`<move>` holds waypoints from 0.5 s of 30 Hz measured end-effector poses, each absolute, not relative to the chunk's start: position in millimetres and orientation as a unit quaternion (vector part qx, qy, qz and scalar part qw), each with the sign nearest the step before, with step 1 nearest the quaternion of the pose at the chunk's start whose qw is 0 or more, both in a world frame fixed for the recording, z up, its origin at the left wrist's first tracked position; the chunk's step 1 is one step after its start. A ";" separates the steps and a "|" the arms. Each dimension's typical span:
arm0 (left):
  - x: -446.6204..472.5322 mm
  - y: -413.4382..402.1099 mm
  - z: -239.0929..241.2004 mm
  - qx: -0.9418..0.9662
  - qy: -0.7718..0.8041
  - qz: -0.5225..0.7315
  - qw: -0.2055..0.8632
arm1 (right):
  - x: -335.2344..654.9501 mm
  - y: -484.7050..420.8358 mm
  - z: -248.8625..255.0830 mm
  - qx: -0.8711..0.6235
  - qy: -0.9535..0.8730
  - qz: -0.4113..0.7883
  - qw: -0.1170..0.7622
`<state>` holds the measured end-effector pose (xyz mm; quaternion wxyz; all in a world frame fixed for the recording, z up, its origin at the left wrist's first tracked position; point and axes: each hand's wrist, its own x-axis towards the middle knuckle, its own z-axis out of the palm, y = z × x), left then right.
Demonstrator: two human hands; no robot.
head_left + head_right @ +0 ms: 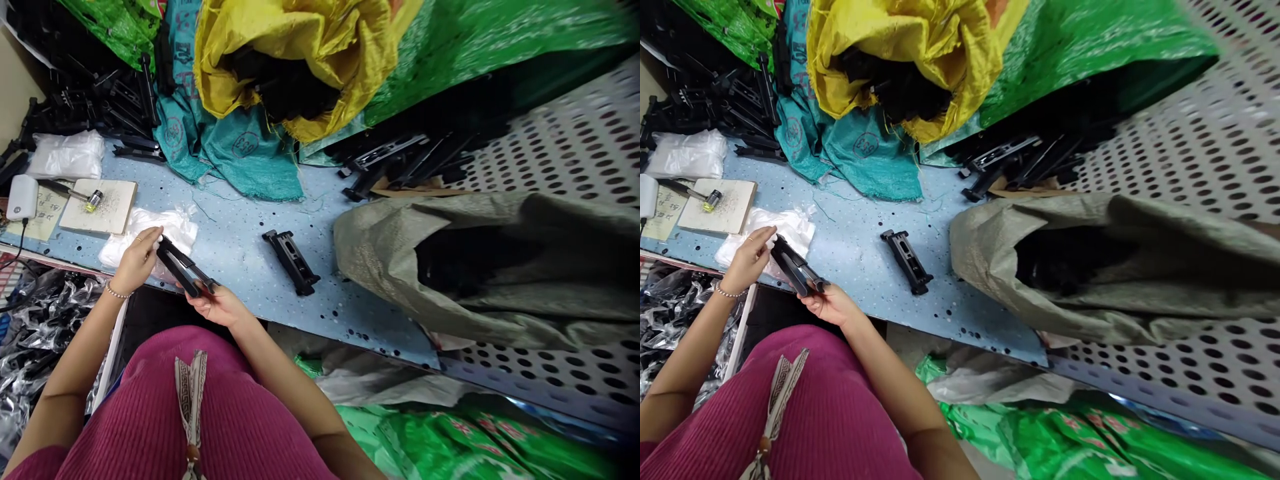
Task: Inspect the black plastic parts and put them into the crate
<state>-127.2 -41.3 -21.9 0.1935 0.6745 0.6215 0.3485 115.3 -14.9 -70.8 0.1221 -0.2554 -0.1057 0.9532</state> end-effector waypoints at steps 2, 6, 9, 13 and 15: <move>-108.9 -54.9 -16.4 0.726 0.551 0.350 0.217 | 105.8 -14.8 -74.4 -0.260 -0.117 0.946 0.155; -71.2 -83.1 -0.2 0.791 0.449 0.321 0.264 | 87.9 -22.9 -68.0 -0.316 -0.262 0.870 0.274; -68.0 -107.1 18.9 0.809 0.471 0.286 0.206 | 79.7 -37.7 -52.3 -0.311 -0.424 0.804 0.277; -130.6 -165.0 30.8 0.769 0.591 0.166 0.178 | 94.7 -38.2 -28.7 -0.239 -0.537 0.786 0.192; -184.0 -201.3 17.0 0.694 0.685 0.066 0.213 | 125.2 -19.9 -21.7 -0.297 -0.581 0.723 0.225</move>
